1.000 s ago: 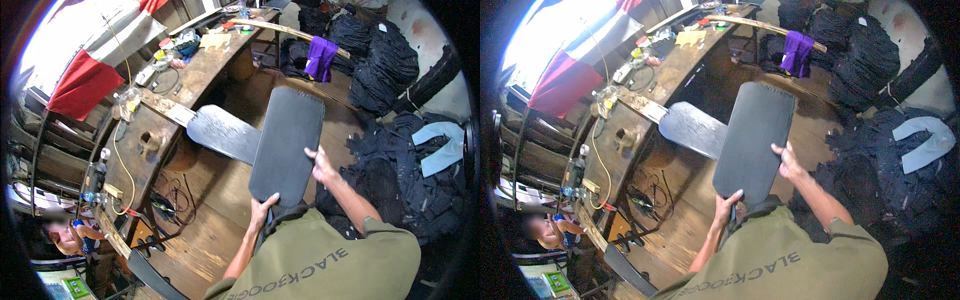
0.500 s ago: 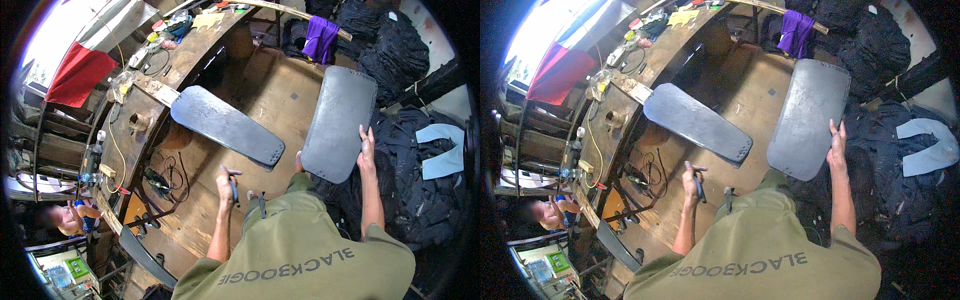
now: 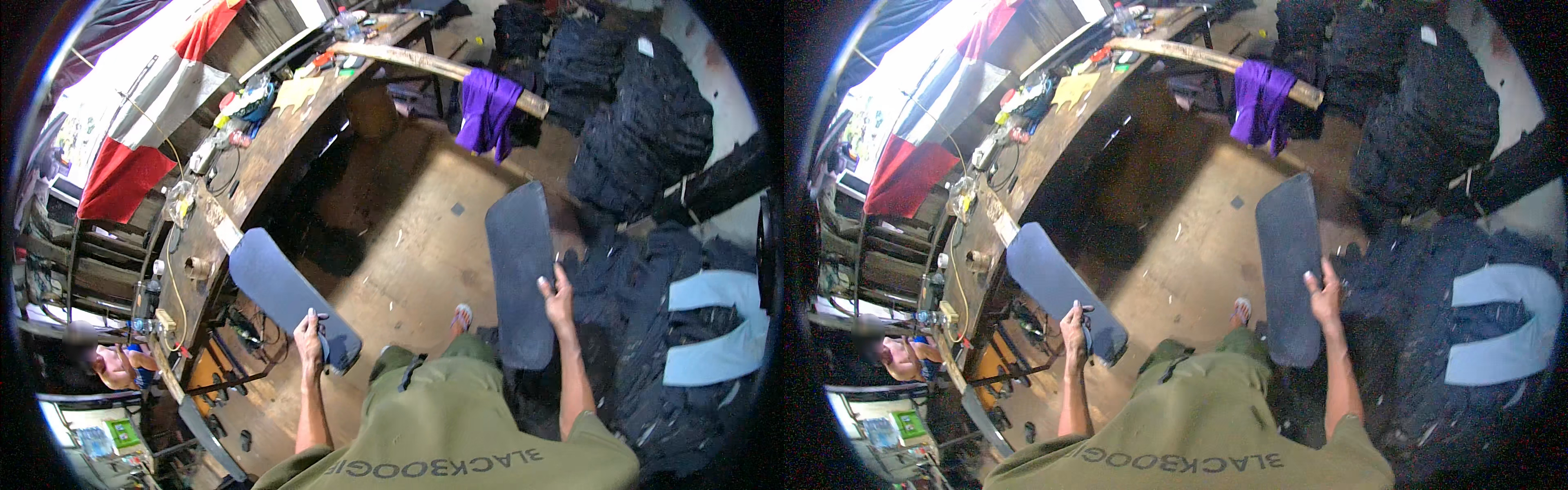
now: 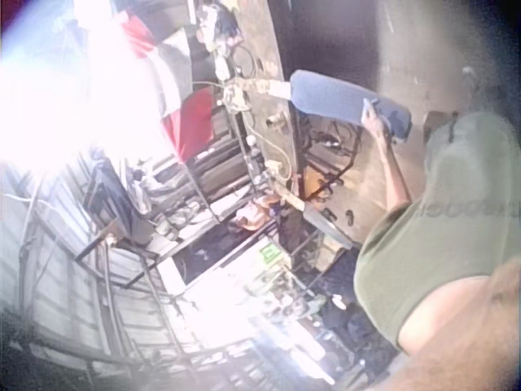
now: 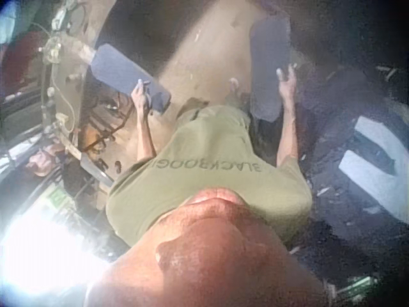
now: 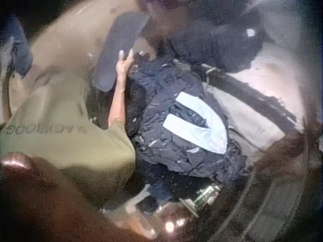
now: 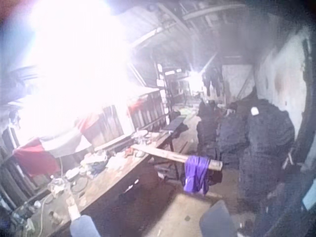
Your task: The person picks up two black plastic panels and a wooden board, then uses a red screwdriver to fasten the panels together on a workbench. The person handles the panels and screwdriver throughout, tightening screws at multiple points.
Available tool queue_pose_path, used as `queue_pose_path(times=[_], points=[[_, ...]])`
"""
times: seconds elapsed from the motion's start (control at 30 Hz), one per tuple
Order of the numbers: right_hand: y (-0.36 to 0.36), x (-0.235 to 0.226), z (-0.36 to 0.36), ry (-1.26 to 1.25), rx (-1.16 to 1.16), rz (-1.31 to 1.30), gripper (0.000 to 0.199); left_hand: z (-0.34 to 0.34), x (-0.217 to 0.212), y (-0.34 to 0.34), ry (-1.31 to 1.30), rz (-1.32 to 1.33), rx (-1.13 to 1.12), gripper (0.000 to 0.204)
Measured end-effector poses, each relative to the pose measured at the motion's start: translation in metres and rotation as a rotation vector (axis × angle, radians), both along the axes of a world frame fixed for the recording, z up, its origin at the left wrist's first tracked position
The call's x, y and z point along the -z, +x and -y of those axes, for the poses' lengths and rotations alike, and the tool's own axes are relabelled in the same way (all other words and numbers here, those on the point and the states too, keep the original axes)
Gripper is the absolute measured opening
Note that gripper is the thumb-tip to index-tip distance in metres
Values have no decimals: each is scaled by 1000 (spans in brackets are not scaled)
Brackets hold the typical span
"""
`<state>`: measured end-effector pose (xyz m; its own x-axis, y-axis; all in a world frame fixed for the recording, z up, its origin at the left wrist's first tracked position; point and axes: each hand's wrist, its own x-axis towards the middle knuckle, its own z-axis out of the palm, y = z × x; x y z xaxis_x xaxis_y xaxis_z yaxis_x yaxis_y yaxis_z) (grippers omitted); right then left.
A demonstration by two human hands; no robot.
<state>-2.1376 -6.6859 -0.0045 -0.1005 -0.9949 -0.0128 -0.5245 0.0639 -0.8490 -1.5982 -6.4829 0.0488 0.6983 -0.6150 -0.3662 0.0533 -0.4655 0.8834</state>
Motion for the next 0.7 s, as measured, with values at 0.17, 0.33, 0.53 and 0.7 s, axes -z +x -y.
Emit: queue_pose_path(times=[0.17,0.33,0.53,0.7], points=[[14,-30,64,140,-262,-143,61,56,-3,-57,0,-77,179,39],[105,-60,131,73,-434,335,54,122,-4,-103,80,-208,316,48],[222,-115,218,76,-723,604,54,204,1,-118,-222,-413,251,54],[337,-137,293,84,-824,526,62,280,10,-60,-389,-498,-2,37]])
